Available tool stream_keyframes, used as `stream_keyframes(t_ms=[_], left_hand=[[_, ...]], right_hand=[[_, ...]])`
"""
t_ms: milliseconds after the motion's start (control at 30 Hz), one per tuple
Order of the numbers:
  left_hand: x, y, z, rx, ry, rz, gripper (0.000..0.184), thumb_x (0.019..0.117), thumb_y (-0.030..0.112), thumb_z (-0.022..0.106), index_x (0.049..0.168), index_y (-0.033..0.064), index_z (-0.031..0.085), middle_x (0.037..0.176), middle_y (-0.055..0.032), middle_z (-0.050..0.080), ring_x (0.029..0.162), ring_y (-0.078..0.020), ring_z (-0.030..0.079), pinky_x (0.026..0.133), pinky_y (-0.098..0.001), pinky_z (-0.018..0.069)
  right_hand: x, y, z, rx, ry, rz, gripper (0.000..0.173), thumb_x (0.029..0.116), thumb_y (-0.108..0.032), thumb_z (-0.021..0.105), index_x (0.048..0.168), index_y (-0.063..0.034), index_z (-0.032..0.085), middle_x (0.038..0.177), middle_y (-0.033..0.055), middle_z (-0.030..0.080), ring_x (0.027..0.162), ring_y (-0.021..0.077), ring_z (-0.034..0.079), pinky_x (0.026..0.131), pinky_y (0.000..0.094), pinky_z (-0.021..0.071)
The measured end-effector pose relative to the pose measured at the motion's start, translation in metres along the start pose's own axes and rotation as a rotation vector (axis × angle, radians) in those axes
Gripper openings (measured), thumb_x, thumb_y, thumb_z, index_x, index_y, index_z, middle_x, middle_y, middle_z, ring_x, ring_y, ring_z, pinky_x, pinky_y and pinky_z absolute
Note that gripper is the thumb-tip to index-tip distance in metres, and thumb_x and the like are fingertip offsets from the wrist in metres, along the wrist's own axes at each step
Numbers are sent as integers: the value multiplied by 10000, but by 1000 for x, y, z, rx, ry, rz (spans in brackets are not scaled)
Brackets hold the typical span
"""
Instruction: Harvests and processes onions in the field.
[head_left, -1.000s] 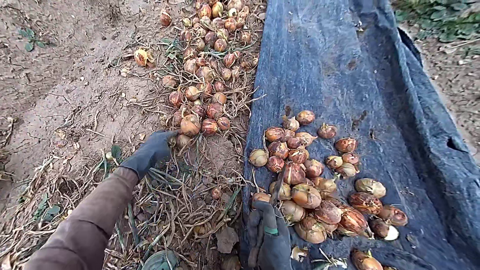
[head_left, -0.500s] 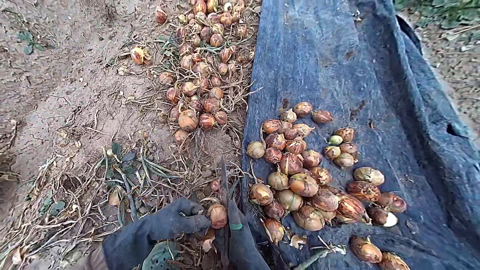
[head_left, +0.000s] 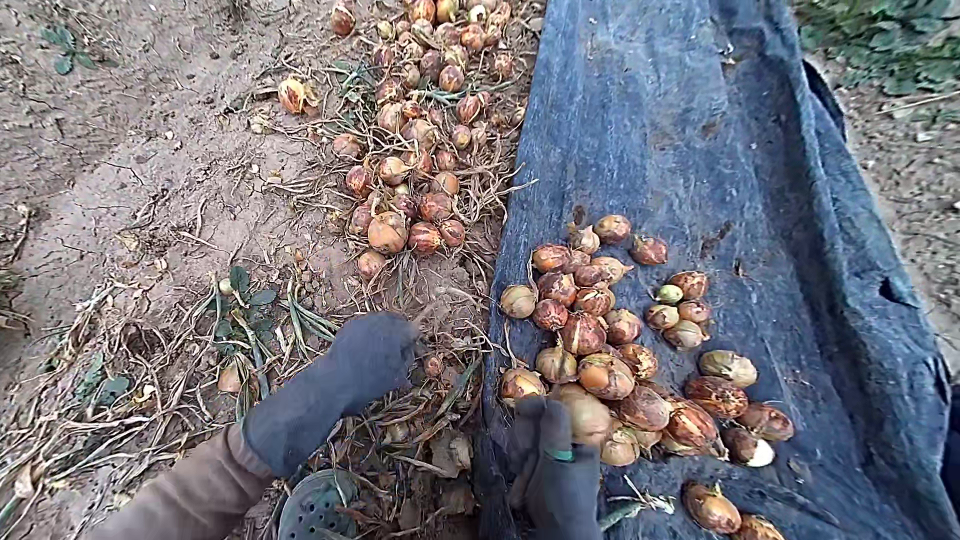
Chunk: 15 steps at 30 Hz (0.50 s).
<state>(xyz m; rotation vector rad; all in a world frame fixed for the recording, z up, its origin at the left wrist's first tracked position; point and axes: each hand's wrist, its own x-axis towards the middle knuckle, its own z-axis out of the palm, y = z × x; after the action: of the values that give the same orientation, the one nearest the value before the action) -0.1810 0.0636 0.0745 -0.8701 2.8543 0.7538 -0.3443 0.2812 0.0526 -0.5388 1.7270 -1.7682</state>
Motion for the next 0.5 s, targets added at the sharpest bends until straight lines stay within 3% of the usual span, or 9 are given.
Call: stream_keyframes(t_ms=[33,67,100,167,233,300,367,433,500], left_hand=[[19,-17,15,9,90,75,231,1012,405,580,1073,258,748,1128,32,715,1115,-186,656,945,-466,555],[37,-28,32,26,94,130,320,996,453,590,1254,310,714,1342,13,659,1294,-243,572,1028,-529,508],[50,-34,50,43,33,157,461,980,521,580,1405,346,623,1520,-23,540,1434,-316,444,1082,-604,442],[51,-36,78,63,-103,186,495,964,582,578,1385,330,637,1618,-78,418,1499,-392,338,1083,-667,412],[22,-33,67,83,-242,174,338,942,524,625,1057,242,771,1408,-71,601,1351,-366,507,992,-627,509],[-23,-35,20,64,-535,69,360,908,532,654,840,192,752,953,-33,704,943,-273,663,792,-571,532],[-63,-58,-14,10,-693,-61,370,859,609,683,860,247,759,828,6,713,785,-223,688,689,-556,551],[-64,-75,-23,117,-616,-23,277,929,477,656,1096,285,765,1050,-25,728,916,-275,699,765,-572,572],[-34,-71,-17,207,-453,13,349,989,360,608,1335,371,654,1195,-41,697,988,-300,694,802,-569,579]], right_hand=[[12,-7,-17,19,14,27,683,931,-757,481,1128,-127,656,643,3,578,446,121,517,387,296,480],[23,-12,-30,32,18,65,791,914,-833,345,1209,-161,641,701,8,606,468,122,522,400,289,480],[30,-15,-36,20,39,102,830,931,-834,238,1235,-170,633,716,15,621,471,125,531,399,288,482],[32,-23,-31,-113,60,192,799,1013,-711,137,1239,-119,624,696,31,601,465,138,523,389,293,466],[31,-30,-27,-323,-66,270,612,1079,-543,285,1275,-75,627,735,74,609,501,184,548,412,320,490],[33,-30,-32,-483,-246,387,404,1071,-401,492,1297,-97,633,816,101,644,578,221,603,470,357,536],[47,-22,-42,-613,-466,453,357,1021,-387,619,1291,-155,641,919,93,695,671,226,659,544,381,578],[72,-21,-35,-891,-642,434,372,989,-484,627,1267,-241,674,994,33,723,769,192,698,637,401,607],[101,-27,-11,-1281,-761,350,341,992,-542,572,1210,-319,709,1042,-22,729,903,168,700,807,472,586]])
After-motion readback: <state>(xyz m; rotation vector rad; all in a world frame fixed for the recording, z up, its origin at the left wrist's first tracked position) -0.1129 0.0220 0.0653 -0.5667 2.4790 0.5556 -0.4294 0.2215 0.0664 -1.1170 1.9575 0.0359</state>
